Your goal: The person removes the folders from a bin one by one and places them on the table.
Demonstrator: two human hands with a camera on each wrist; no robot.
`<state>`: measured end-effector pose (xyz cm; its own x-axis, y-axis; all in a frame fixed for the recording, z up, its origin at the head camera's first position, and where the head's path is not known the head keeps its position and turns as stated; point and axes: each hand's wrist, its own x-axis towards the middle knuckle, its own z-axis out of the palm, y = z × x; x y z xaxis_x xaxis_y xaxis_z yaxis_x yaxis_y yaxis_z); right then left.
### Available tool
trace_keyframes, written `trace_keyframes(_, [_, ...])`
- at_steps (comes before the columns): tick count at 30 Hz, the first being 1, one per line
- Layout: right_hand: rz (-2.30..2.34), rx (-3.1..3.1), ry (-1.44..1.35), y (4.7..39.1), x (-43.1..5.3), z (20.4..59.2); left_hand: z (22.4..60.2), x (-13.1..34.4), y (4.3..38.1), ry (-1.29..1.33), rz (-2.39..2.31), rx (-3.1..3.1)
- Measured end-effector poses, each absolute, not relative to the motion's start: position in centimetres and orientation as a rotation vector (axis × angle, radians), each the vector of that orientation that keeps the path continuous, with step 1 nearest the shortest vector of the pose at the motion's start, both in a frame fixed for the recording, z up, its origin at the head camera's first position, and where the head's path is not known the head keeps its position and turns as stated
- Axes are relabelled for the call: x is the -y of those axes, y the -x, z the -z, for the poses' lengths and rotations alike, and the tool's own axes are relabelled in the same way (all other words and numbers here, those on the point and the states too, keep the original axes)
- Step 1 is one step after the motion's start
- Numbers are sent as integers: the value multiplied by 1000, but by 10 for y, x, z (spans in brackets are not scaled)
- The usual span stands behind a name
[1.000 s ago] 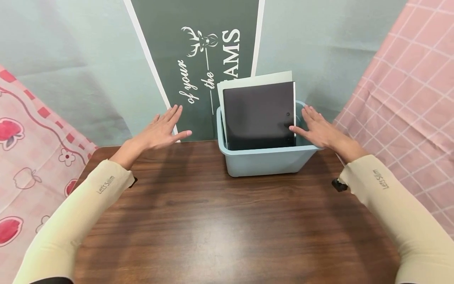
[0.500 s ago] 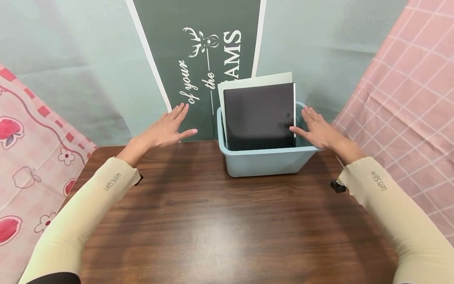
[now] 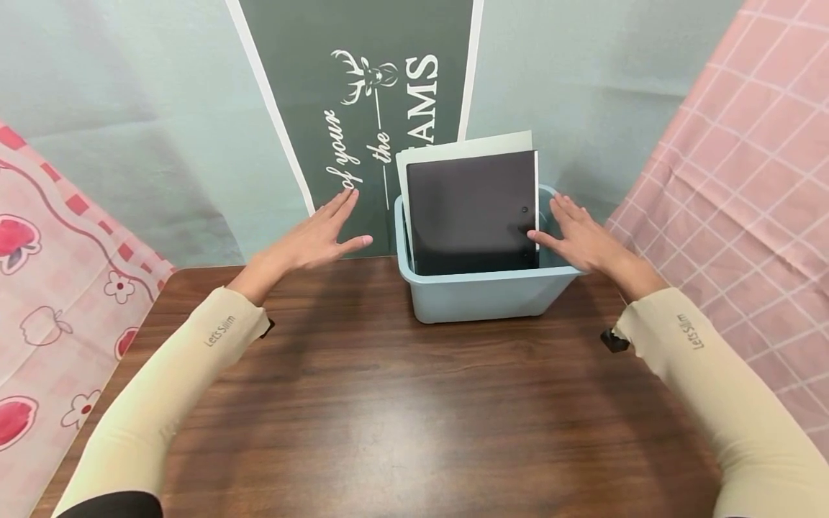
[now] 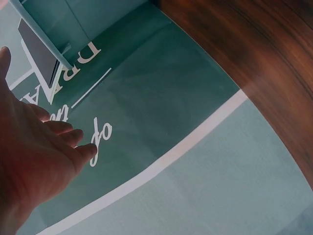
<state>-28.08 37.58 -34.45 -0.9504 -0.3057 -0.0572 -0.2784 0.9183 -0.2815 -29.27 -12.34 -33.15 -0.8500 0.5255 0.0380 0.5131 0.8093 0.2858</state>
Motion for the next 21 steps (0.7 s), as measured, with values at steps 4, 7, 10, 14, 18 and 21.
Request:
trace_keyframes(4, [416, -2983, 442, 279, -376, 345, 334, 118, 293, -857, -505, -2940])
trace_keyframes(7, [416, -2988, 433, 278, -376, 346, 335, 114, 294, -863, -555, -2929])
trace_keyframes(10, [417, -2993, 432, 278, -377, 346, 335, 110, 294, -871, -578, -2925])
trace_keyframes(14, [413, -2999, 444, 280, -377, 345, 334, 105, 295, -885, -586, -2931])
trace_keyframes(18, [418, -3001, 442, 279, -375, 343, 335, 100, 296, -916, -594, -2931])
trace_keyframes(21, [422, -2999, 436, 279, -375, 343, 336, 97, 297, -945, -597, -2931])
